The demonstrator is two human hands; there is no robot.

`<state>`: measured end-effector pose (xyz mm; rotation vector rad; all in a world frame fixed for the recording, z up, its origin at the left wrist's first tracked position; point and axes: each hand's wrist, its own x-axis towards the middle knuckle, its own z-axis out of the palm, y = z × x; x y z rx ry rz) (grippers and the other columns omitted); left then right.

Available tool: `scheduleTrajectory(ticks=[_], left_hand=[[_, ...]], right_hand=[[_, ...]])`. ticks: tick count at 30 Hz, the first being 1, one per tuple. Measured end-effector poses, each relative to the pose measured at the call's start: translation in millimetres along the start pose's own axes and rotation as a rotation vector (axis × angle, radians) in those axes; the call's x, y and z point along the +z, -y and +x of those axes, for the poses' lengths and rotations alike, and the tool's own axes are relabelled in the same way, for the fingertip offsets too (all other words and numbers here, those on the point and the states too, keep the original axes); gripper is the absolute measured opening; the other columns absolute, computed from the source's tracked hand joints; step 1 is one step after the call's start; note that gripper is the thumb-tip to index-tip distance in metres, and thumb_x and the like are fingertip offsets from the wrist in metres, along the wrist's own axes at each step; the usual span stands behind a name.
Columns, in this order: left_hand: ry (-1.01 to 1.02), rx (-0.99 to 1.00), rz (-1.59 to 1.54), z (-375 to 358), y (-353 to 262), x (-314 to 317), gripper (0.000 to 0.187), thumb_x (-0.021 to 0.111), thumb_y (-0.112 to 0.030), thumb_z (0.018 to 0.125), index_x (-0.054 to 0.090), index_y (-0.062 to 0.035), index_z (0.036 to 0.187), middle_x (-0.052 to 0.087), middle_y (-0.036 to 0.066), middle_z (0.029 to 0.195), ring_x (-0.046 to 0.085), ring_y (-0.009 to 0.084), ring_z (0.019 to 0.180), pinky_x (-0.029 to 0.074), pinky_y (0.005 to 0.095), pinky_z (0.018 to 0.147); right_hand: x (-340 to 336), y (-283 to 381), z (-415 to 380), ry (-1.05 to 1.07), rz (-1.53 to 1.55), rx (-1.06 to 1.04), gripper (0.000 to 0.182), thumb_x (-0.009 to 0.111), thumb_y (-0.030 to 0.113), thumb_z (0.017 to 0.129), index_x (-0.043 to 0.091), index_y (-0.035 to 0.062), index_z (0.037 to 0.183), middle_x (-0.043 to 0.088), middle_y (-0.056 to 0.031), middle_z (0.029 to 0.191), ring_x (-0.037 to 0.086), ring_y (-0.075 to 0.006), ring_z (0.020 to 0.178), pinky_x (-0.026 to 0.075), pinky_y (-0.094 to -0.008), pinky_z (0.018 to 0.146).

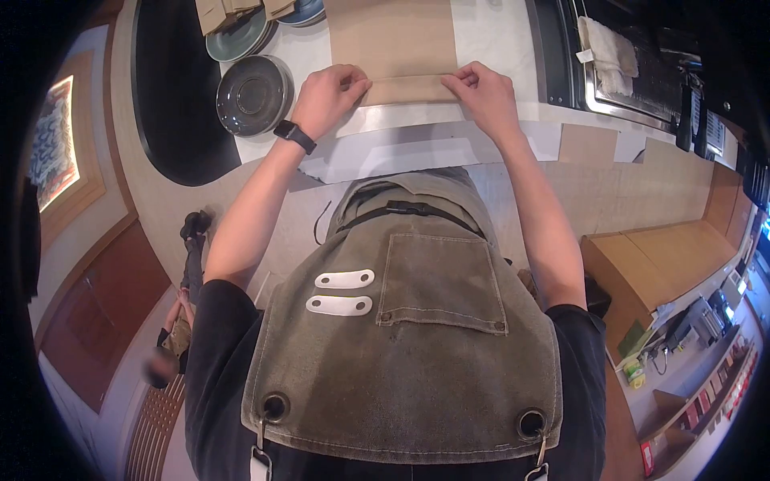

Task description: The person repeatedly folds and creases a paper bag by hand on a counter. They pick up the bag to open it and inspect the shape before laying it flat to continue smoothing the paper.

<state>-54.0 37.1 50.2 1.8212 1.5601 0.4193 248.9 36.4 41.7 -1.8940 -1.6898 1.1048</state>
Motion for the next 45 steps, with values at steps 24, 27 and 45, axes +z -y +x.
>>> scheduleTrajectory(ticks=[24, 27, 45], left_hand=[[-0.014, -0.011, -0.024, 1, 0, 4, 0.024, 0.076, -0.026, 0.095, 0.079, -0.0024, 0.095, 0.079, 0.017, 0.088, 0.076, 0.0388, 0.082, 0.059, 0.047, 0.077], [-0.004, -0.011, -0.03, 2, 0, 2, 0.024, 0.076, -0.026, 0.096, 0.078, -0.0023, 0.096, 0.078, 0.017, 0.087, 0.076, 0.0382, 0.081, 0.059, 0.0468, 0.076], [-0.059, 0.248, 0.498, -77, 11, 51, 0.086, 0.053, -0.055, 0.107, 0.026, -0.0031, 0.171, 0.032, 0.016, 0.177, 0.029, 0.0298, 0.164, 0.014, 0.0574, 0.134]], right_hand=[[90, 21, -48, -0.034, -0.757, -0.71, 0.092, 0.05, 0.068, 0.104, 0.038, 0.0006, 0.165, 0.038, -0.0116, 0.173, 0.032, -0.0265, 0.162, 0.015, -0.0572, 0.135], [89, 18, -46, -0.029, -0.761, -0.724, 0.093, 0.049, 0.07, 0.104, 0.038, 0.0017, 0.165, 0.037, -0.0113, 0.174, 0.03, -0.0264, 0.163, 0.015, -0.0569, 0.135], [83, 17, -51, 0.05, -0.745, -0.715, 0.111, 0.06, 0.077, 0.091, 0.031, 0.0038, 0.169, 0.028, -0.01, 0.178, 0.021, -0.0256, 0.167, 0.01, -0.0592, 0.136]])
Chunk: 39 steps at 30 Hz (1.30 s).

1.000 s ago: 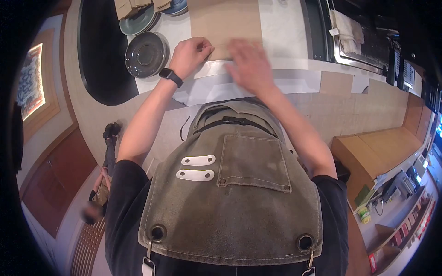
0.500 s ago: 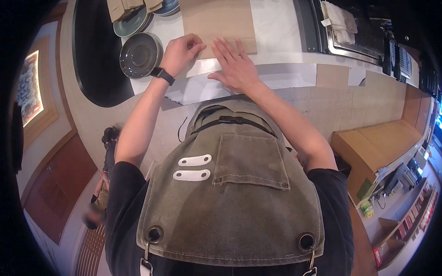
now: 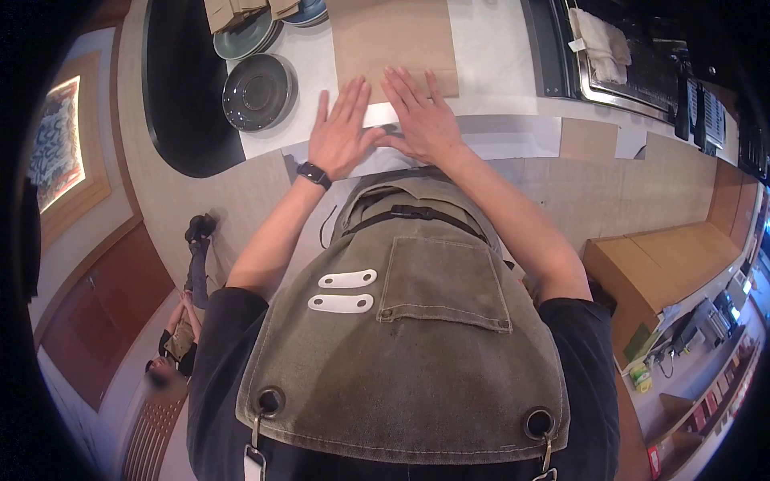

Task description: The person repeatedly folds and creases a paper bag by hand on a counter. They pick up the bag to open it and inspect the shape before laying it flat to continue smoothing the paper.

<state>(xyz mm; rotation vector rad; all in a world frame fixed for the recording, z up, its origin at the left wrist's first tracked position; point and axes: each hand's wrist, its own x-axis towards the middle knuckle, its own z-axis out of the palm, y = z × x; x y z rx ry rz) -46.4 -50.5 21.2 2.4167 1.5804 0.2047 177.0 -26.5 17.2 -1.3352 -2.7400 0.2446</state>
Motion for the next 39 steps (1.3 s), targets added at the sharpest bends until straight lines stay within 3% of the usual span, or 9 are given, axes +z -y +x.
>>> scheduleTrajectory(ticks=[5, 9, 14, 19, 22, 29, 34, 37, 39], left_hand=[[0.024, -0.175, 0.092, -12, 8, -9, 0.081, 0.047, -0.054, 0.111, 0.031, 0.0002, 0.169, 0.032, 0.019, 0.176, 0.027, 0.0329, 0.165, 0.012, 0.0598, 0.133], [-0.01, 0.124, -0.01, 13, -4, -10, 0.079, 0.047, -0.05, 0.112, 0.031, 0.0051, 0.167, 0.033, 0.023, 0.175, 0.025, 0.0363, 0.165, 0.013, 0.0567, 0.135], [-0.006, 0.116, 0.078, 9, 1, 11, 0.086, 0.049, -0.057, 0.109, 0.031, 0.0041, 0.167, 0.031, 0.021, 0.176, 0.025, 0.0326, 0.165, 0.014, 0.0532, 0.135], [0.01, 0.099, 0.062, 9, 0, 9, 0.086, 0.049, -0.056, 0.11, 0.027, 0.0015, 0.169, 0.029, 0.018, 0.177, 0.023, 0.0314, 0.166, 0.013, 0.0523, 0.136], [-0.014, 0.1, 0.061, 9, 0, 10, 0.085, 0.048, -0.057, 0.11, 0.028, 0.0015, 0.169, 0.029, 0.018, 0.177, 0.023, 0.0313, 0.166, 0.013, 0.0524, 0.136], [-0.041, 0.106, 0.077, 7, 1, 12, 0.083, 0.046, -0.056, 0.111, 0.031, 0.0022, 0.168, 0.03, 0.018, 0.177, 0.021, 0.0308, 0.167, 0.013, 0.0524, 0.136], [-0.015, 0.074, 0.153, -5, 11, 1, 0.079, 0.045, -0.058, 0.111, 0.036, -0.0046, 0.168, 0.035, 0.011, 0.176, 0.029, 0.0262, 0.164, 0.014, 0.0601, 0.133], [-0.039, -0.025, 0.164, -27, 24, -9, 0.078, 0.046, -0.057, 0.11, 0.037, -0.0035, 0.167, 0.037, 0.013, 0.175, 0.03, 0.0264, 0.164, 0.013, 0.0604, 0.133], [-0.033, -0.024, 0.107, -22, 10, -10, 0.073, 0.053, -0.044, 0.11, 0.036, -0.0012, 0.167, 0.035, 0.015, 0.176, 0.029, 0.0283, 0.164, 0.017, 0.0586, 0.133]], right_hand=[[0, -1, 2, -0.024, 0.066, 0.009, 0.115, 0.064, 0.077, 0.088, 0.029, 0.0039, 0.17, 0.028, -0.0104, 0.178, 0.02, -0.026, 0.167, 0.009, -0.0587, 0.136], [4, 2, 2, -0.029, 0.036, 0.002, 0.115, 0.063, 0.079, 0.088, 0.03, 0.0038, 0.169, 0.03, -0.0112, 0.178, 0.022, -0.0267, 0.167, 0.007, -0.0587, 0.136], [6, -7, -16, -0.026, 0.035, 0.127, 0.117, 0.054, 0.084, 0.09, 0.029, 0.0034, 0.17, 0.029, -0.0104, 0.179, 0.02, -0.0249, 0.168, 0.005, -0.0604, 0.135], [-14, -76, -72, -0.006, -0.058, 0.264, 0.121, 0.05, 0.088, 0.089, 0.027, 0.0012, 0.17, 0.025, -0.0133, 0.18, 0.018, -0.0261, 0.168, 0.004, -0.0621, 0.134], [-23, -63, -65, -0.153, -0.022, 0.287, 0.118, 0.047, 0.086, 0.092, 0.027, 0.0004, 0.17, 0.024, -0.0145, 0.18, 0.017, -0.0262, 0.168, 0.004, -0.0631, 0.134], [-4, 15, -9, -0.011, -0.075, -0.007, 0.099, 0.048, 0.074, 0.101, 0.037, 0.0003, 0.166, 0.037, -0.014, 0.174, 0.027, -0.0264, 0.165, 0.011, -0.0576, 0.135], [-1, 12, -12, -0.02, -0.052, -0.022, 0.096, 0.049, 0.072, 0.102, 0.039, 0.0013, 0.166, 0.037, -0.0137, 0.174, 0.03, -0.0272, 0.163, 0.013, -0.0571, 0.135], [-1, 11, -9, -0.025, -0.058, -0.03, 0.095, 0.049, 0.072, 0.102, 0.039, 0.0017, 0.166, 0.038, -0.0136, 0.174, 0.031, -0.0272, 0.163, 0.013, -0.057, 0.136], [-1, 12, -10, -0.024, -0.074, -0.018, 0.094, 0.048, 0.072, 0.103, 0.039, 0.0019, 0.166, 0.038, -0.0134, 0.174, 0.031, -0.0269, 0.163, 0.012, -0.057, 0.136]])
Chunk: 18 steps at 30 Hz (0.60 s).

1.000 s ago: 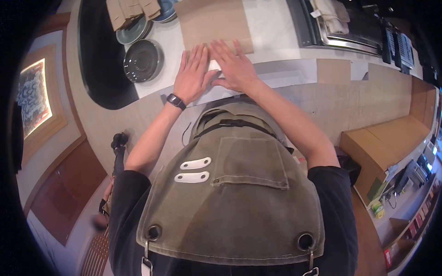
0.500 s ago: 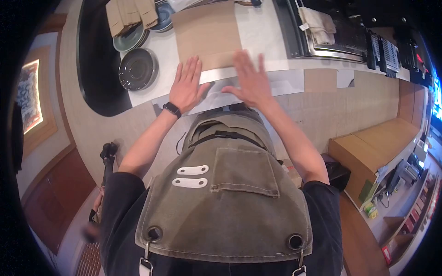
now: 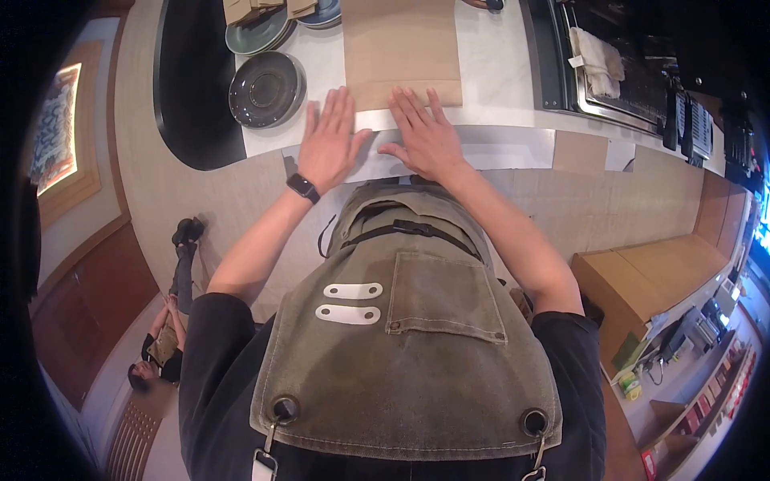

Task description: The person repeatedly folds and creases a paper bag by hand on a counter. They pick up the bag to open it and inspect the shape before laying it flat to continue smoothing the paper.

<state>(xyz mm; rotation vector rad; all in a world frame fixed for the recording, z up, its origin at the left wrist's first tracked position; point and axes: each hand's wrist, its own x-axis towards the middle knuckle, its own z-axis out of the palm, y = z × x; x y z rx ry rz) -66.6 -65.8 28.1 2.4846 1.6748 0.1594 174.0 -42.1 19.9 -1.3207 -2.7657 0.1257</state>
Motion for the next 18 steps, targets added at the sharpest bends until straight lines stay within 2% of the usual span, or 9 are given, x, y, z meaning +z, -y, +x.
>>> scheduleTrajectory(ticks=[3, 8, 14, 18], left_hand=[[-0.045, 0.159, -0.046, 15, -25, 2, 0.066, 0.054, -0.036, 0.11, 0.04, -0.001, 0.165, 0.04, 0.015, 0.173, 0.034, 0.0286, 0.162, 0.02, 0.0563, 0.133], [-0.027, 0.154, 0.025, 14, -21, 15, 0.06, 0.052, -0.036, 0.111, 0.047, -0.0026, 0.161, 0.047, 0.013, 0.169, 0.041, 0.0261, 0.158, 0.019, 0.0572, 0.134], [-0.061, 0.149, -0.02, 15, -22, 18, 0.06, 0.054, -0.03, 0.11, 0.045, -0.0005, 0.161, 0.045, 0.016, 0.169, 0.041, 0.0288, 0.158, 0.02, 0.0581, 0.133], [-0.061, 0.133, 0.044, 16, -26, 20, 0.06, 0.054, -0.033, 0.109, 0.048, 0.0009, 0.159, 0.047, 0.016, 0.168, 0.042, 0.0291, 0.157, 0.02, 0.0579, 0.133]], right_hand=[[-1, 2, -1, 0.022, -0.036, 0.002, 0.094, 0.045, 0.072, 0.103, 0.039, 0.0024, 0.166, 0.037, -0.0128, 0.174, 0.031, -0.0261, 0.163, 0.011, -0.0572, 0.136], [-4, -6, -5, 0.055, -0.043, -0.006, 0.093, 0.042, 0.072, 0.104, 0.038, 0.004, 0.167, 0.034, -0.0104, 0.176, 0.028, -0.0244, 0.164, 0.009, -0.0592, 0.135], [-10, -63, -67, 0.055, -0.077, 0.277, 0.091, 0.042, 0.071, 0.105, 0.037, 0.0057, 0.168, 0.031, -0.01, 0.178, 0.026, -0.0242, 0.165, 0.008, -0.0628, 0.134], [-16, -63, -61, -0.023, -0.087, 0.312, 0.09, 0.052, 0.066, 0.104, 0.035, 0.0032, 0.167, 0.038, -0.0114, 0.175, 0.032, -0.0268, 0.163, 0.013, -0.0642, 0.133]])
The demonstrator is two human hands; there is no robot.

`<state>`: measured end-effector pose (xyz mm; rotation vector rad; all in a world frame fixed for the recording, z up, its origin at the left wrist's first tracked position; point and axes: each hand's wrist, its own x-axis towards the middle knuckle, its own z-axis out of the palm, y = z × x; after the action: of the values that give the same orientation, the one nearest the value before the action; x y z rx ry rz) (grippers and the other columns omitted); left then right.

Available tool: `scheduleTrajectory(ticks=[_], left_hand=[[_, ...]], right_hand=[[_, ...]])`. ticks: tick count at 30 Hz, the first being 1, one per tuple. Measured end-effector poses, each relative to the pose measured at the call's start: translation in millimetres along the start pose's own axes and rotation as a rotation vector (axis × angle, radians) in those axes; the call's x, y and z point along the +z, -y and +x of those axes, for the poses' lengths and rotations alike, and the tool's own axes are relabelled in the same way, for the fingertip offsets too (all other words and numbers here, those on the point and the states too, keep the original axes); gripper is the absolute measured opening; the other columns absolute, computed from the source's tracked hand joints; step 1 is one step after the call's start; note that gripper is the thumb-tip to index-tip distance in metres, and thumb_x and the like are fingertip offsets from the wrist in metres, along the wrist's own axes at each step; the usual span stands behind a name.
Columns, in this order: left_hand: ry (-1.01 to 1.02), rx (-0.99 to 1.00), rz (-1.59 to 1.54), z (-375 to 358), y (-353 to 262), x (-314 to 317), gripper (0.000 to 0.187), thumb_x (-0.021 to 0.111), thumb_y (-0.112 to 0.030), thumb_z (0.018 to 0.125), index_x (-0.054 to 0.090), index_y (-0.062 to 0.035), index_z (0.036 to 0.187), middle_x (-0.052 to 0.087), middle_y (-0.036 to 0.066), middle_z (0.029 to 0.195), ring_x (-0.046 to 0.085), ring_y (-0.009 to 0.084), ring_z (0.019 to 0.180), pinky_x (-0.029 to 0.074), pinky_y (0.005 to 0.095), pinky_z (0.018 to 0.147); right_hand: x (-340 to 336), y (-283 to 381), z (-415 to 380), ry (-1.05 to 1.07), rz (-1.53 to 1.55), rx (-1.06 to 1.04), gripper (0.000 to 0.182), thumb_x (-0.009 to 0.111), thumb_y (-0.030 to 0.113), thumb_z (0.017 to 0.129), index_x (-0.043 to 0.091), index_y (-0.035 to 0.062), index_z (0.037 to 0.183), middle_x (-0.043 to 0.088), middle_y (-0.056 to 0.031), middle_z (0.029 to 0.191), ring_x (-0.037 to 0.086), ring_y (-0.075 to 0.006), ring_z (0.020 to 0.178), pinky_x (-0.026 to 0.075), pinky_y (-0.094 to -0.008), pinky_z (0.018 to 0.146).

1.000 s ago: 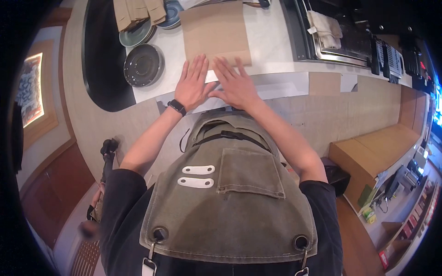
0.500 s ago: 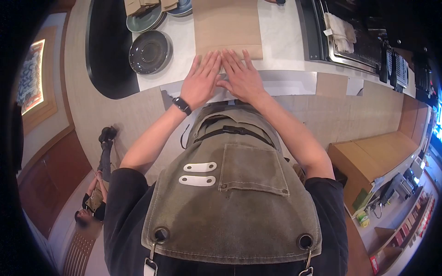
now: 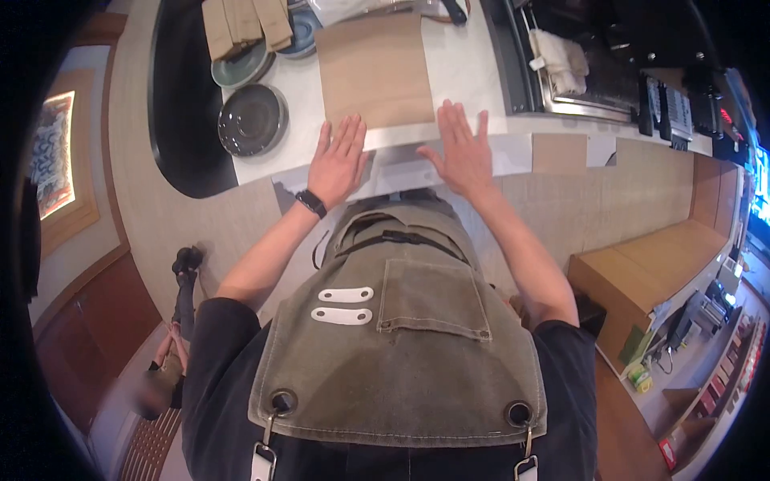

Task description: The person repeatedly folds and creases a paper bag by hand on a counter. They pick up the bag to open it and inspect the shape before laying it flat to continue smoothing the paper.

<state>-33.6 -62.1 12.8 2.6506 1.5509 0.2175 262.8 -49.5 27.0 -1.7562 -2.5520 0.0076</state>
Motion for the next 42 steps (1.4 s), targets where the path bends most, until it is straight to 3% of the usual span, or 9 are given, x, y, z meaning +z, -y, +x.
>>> scheduleTrajectory(ticks=[4, 10, 15, 19, 26, 30, 34, 39, 42], left_hand=[[-0.013, -0.037, -0.059, -6, -14, -10, 0.06, 0.057, -0.032, 0.107, 0.051, 0.0006, 0.157, 0.05, 0.016, 0.166, 0.043, 0.029, 0.156, 0.022, 0.0574, 0.132], [-0.004, -0.087, -0.188, -18, -15, -18, 0.055, 0.068, -0.03, 0.101, 0.055, -0.0067, 0.149, 0.057, 0.011, 0.154, 0.052, 0.0262, 0.146, 0.025, 0.0581, 0.127], [-0.067, -0.14, -0.137, 17, -1, -26, 0.043, 0.066, -0.041, 0.103, 0.066, -0.0097, 0.133, 0.065, 0.007, 0.14, 0.056, 0.0247, 0.139, 0.026, 0.0585, 0.125], [-0.095, -0.113, 0.024, 67, 18, -24, 0.032, 0.067, -0.031, 0.101, 0.067, -0.0126, 0.128, 0.064, 0.006, 0.14, 0.053, 0.0285, 0.139, 0.032, 0.0598, 0.119], [-0.127, 0.103, -0.116, 154, 41, 5, 0.027, 0.06, -0.016, 0.096, 0.069, -0.0162, 0.122, 0.064, 0.005, 0.125, 0.059, 0.0264, 0.118, 0.044, 0.0458, 0.102], [-0.211, 0.126, -0.227, 158, 29, 3, 0.038, 0.064, -0.021, 0.097, 0.066, -0.014, 0.133, 0.063, 0.007, 0.141, 0.056, 0.0297, 0.135, 0.042, 0.0503, 0.111], [-0.098, 0.073, -0.312, 87, -5, -22, 0.056, 0.069, -0.021, 0.093, 0.057, -0.0105, 0.148, 0.052, 0.015, 0.16, 0.045, 0.035, 0.151, 0.033, 0.053, 0.124], [0.072, 0.197, -0.063, 17, 5, -12, 0.07, 0.071, -0.018, 0.09, 0.049, -0.0102, 0.156, 0.041, 0.016, 0.169, 0.038, 0.0365, 0.158, 0.028, 0.0529, 0.131], [0.093, 0.141, -0.327, 5, 16, -29, 0.069, 0.073, -0.011, 0.086, 0.055, -0.0114, 0.152, 0.045, 0.014, 0.167, 0.042, 0.0372, 0.154, 0.033, 0.0524, 0.127]], right_hand=[[12, 32, 18, -0.116, 0.106, -0.242, 0.078, 0.066, 0.05, 0.102, 0.046, 0.0021, 0.16, 0.048, -0.0115, 0.168, 0.04, -0.0281, 0.159, 0.02, -0.0622, 0.132], [23, 40, 13, -0.159, 0.195, -0.321, 0.065, 0.077, 0.031, 0.094, 0.055, 0.009, 0.152, 0.057, -0.0085, 0.158, 0.049, -0.0239, 0.151, 0.027, -0.0573, 0.131], [-19, 75, 8, -0.035, 0.296, -0.179, 0.055, 0.076, 0.03, 0.096, 0.06, 0.0072, 0.144, 0.063, -0.0128, 0.146, 0.056, -0.0299, 0.137, 0.036, -0.0547, 0.12], [-29, 77, 18, 0.062, 0.816, -0.302, 0.041, 0.075, 0.024, 0.098, 0.066, 0.0051, 0.134, 0.068, -0.0137, 0.139, 0.061, -0.0356, 0.126, 0.042, -0.0501, 0.115], [-27, 7, 6, -0.117, 0.61, -0.176, 0.031, 0.076, 0.015, 0.095, 0.071, 0.009, 0.125, 0.069, -0.0097, 0.137, 0.063, -0.0328, 0.126, 0.042, -0.0511, 0.116], [-23, -10, -8, -0.109, 0.483, -0.162, 0.037, 0.076, 0.014, 0.095, 0.069, 0.0119, 0.131, 0.066, -0.008, 0.143, 0.058, -0.03, 0.137, 0.036, -0.0545, 0.122], [-16, -8, -13, -0.138, 0.392, -0.178, 0.047, 0.076, 0.014, 0.092, 0.065, 0.0157, 0.138, 0.062, -0.0062, 0.149, 0.052, -0.027, 0.146, 0.03, -0.0553, 0.126], [14, -8, -15, -0.116, 0.354, -0.244, 0.05, 0.076, 0.011, 0.087, 0.065, 0.0174, 0.136, 0.063, -0.0029, 0.144, 0.054, -0.0236, 0.142, 0.031, -0.0535, 0.126], [-1, -9, -13, -0.098, 0.503, -0.287, 0.043, 0.075, 0.006, 0.085, 0.068, 0.0146, 0.126, 0.068, -0.0021, 0.135, 0.06, -0.0231, 0.132, 0.038, -0.0505, 0.12]])
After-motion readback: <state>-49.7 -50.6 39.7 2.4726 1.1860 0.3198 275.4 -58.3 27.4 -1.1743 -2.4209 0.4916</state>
